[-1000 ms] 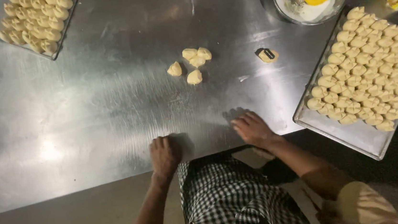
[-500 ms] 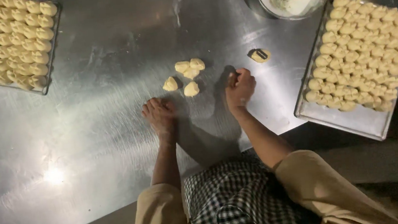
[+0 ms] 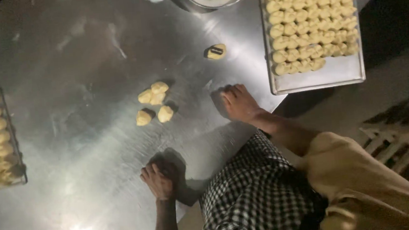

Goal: Shaping small pieces of dough into balls and placing them on a tray.

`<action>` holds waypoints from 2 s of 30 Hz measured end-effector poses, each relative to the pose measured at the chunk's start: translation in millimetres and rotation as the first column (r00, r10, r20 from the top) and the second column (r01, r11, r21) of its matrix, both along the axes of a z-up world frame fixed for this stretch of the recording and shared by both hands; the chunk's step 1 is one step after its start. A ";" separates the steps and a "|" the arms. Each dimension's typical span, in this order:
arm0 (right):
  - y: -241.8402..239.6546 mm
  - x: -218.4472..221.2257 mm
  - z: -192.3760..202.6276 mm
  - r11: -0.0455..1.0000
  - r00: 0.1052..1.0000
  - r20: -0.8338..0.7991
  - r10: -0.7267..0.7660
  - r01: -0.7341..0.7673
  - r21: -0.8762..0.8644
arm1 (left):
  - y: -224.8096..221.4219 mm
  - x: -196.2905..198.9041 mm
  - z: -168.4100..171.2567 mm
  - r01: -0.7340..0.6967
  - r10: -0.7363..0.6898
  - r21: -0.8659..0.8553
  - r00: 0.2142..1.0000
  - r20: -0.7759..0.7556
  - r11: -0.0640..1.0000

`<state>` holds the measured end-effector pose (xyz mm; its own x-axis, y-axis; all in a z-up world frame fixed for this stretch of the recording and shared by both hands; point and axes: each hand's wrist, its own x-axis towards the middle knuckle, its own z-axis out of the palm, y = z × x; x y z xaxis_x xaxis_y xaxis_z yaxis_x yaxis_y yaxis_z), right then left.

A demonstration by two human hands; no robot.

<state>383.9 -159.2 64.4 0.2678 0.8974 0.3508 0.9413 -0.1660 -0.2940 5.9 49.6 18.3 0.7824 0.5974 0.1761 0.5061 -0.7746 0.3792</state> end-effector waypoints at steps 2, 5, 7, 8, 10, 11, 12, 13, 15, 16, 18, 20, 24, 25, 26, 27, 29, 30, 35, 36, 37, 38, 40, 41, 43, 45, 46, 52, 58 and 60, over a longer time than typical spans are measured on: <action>30.2 -0.3 -0.7 0.938 0.927 -0.150 -0.344 0.346 -0.019 | 7.6 16.9 -1.7 -0.132 0.133 0.053 0.991 -0.013 0.990; 72.4 -7.3 0.9 0.795 0.800 -0.224 -0.557 0.591 0.137 | 15.1 85.8 31.2 -0.298 0.289 0.072 0.951 0.108 0.952; 89.9 -16.9 6.7 0.771 0.785 -0.258 -0.563 0.611 0.179 | 16.1 116.3 37.7 -0.315 0.291 0.117 0.938 0.186 0.942; 97.4 -21.0 10.6 0.747 0.775 -0.288 -0.563 0.626 0.223 | 15.1 132.2 41.9 -0.340 0.291 0.159 0.918 0.269 0.927; 86.7 -30.7 12.4 0.781 0.806 -0.324 -0.496 0.577 0.240 | -0.5 143.6 44.3 -0.341 0.309 0.126 0.925 0.220 0.932; 84.6 -34.2 14.5 0.815 0.838 -0.353 -0.417 0.516 0.263 | -6.8 149.7 46.9 -0.355 0.336 0.091 0.926 0.174 0.930; 70.3 -33.7 9.0 0.816 0.839 -0.360 -0.407 0.511 0.269 | -18.5 153.5 70.2 -0.361 0.341 0.102 0.924 0.174 0.927; 59.4 -32.5 3.4 0.893 0.876 -0.381 -0.297 0.396 0.215 | -30.5 156.3 93.6 -0.325 0.318 0.089 0.945 0.080 0.942; 40.5 -21.5 3.5 0.952 0.903 -0.401 -0.157 0.247 0.183 | -40.3 148.9 94.1 -0.309 0.310 0.086 0.951 -0.001 0.947; 32.6 -11.5 8.4 0.969 0.894 -0.435 -0.107 0.191 0.154 | -37.3 138.7 70.6 -0.302 0.303 0.025 0.946 -0.117 0.953; 7.6 0.6 20.8 0.987 0.876 -0.479 -0.047 0.115 0.114 | -51.3 132.6 44.2 -0.320 0.300 -0.045 0.922 -0.245 0.946; -11.9 16.9 36.6 0.968 0.828 -0.553 -0.087 0.202 0.151 | -69.9 153.2 37.5 -0.014 0.008 0.033 0.988 0.154 0.999; -39.1 49.7 33.9 0.968 0.862 -0.487 -0.139 0.221 0.115 | -124.7 220.4 85.5 0.029 0.009 -0.140 0.963 0.268 0.990; -42.3 58.6 35.2 0.984 0.871 -0.470 -0.144 0.177 0.025 | -133.1 228.1 81.5 0.041 0.003 -0.137 0.952 0.305 0.990; -44.9 66.7 37.0 0.989 0.880 -0.451 -0.148 0.133 -0.065 | -140.9 235.2 77.9 0.052 -0.003 -0.134 0.940 0.342 0.990; -36.1 77.6 53.6 0.992 0.887 -0.444 -0.125 0.114 -0.052 | -137.6 239.4 79.2 0.034 0.011 -0.122 0.936 0.351 0.992; -22.9 90.5 84.3 0.955 0.797 -0.558 -0.232 0.077 -0.287 | -134.2 240.1 80.6 0.014 0.047 -0.174 0.939 0.340 0.985; -11.6 93.3 84.4 0.956 0.799 -0.560 -0.219 0.062 -0.286 | -133.7 232.8 83.8 0.000 0.059 -0.172 0.939 0.339 0.985; 53.0 124.4 64.2 0.970 0.960 -0.219 -0.172 0.204 0.131 | -119.2 217.8 76.7 0.168 -0.009 -0.379 0.922 0.387 0.910; 60.5 134.9 41.1 0.972 0.963 -0.217 -0.163 0.195 0.135 | -114.2 215.9 76.0 0.161 -0.002 -0.375 0.921 0.389 0.913; 65.0 144.9 17.0 0.975 0.951 -0.268 -0.154 0.191 0.116 | -112.2 213.3 74.2 0.179 -0.004 -0.415 0.922 0.388 0.892; 70.9 154.8 -8.2 0.978 0.936 -0.319 -0.147 0.186 0.097 | -108.8 210.5 71.3 0.197 -0.006 -0.454 0.922 0.388 0.869; 59.8 136.9 33.4 0.971 0.928 -0.347 -0.136 0.194 0.139 | -103.2 210.6 60.8 0.202 0.019 -0.503 0.916 0.401 0.840; 52.7 126.5 51.7 0.959 0.914 -0.384 -0.130 0.214 0.184 | -104.3 208.7 53.5 0.211 0.035 -0.547 0.914 0.405 0.810; 36.1 92.2 64.2 0.971 0.902 -0.421 -0.095 0.176 0.160 | -105.2 208.0 51.2 0.211 0.048 -0.539 0.904 0.426 0.815; 14.1 51.1 71.9 0.978 0.885 -0.462 -0.066 0.148 0.144 | -104.5 205.9 47.4 0.213 0.050 -0.523 0.895 0.444 0.825; -0.8 28.3 73.6 0.985 0.894 -0.447 0.035 0.044 0.167 | -104.7 205.5 45.3 0.217 0.035 -0.502 0.895 0.445 0.838; -17.2 -32.4 78.4 0.992 0.868 -0.484 0.108 -0.058 0.116 | -94.3 203.6 51.3 0.239 -0.023 -0.438 0.896 0.443 0.866; 2.4 -42.0 69.1 0.991 0.903 -0.420 0.093 -0.041 0.131 | -92.0 201.8 63.6 0.231 -0.018 -0.465 0.909 0.417 0.854; -0.2 -41.0 67.0 0.992 0.907 -0.410 0.096 -0.053 0.114 | -91.9 200.6 65.4 0.203 0.002 -0.515 0.929 0.370 0.833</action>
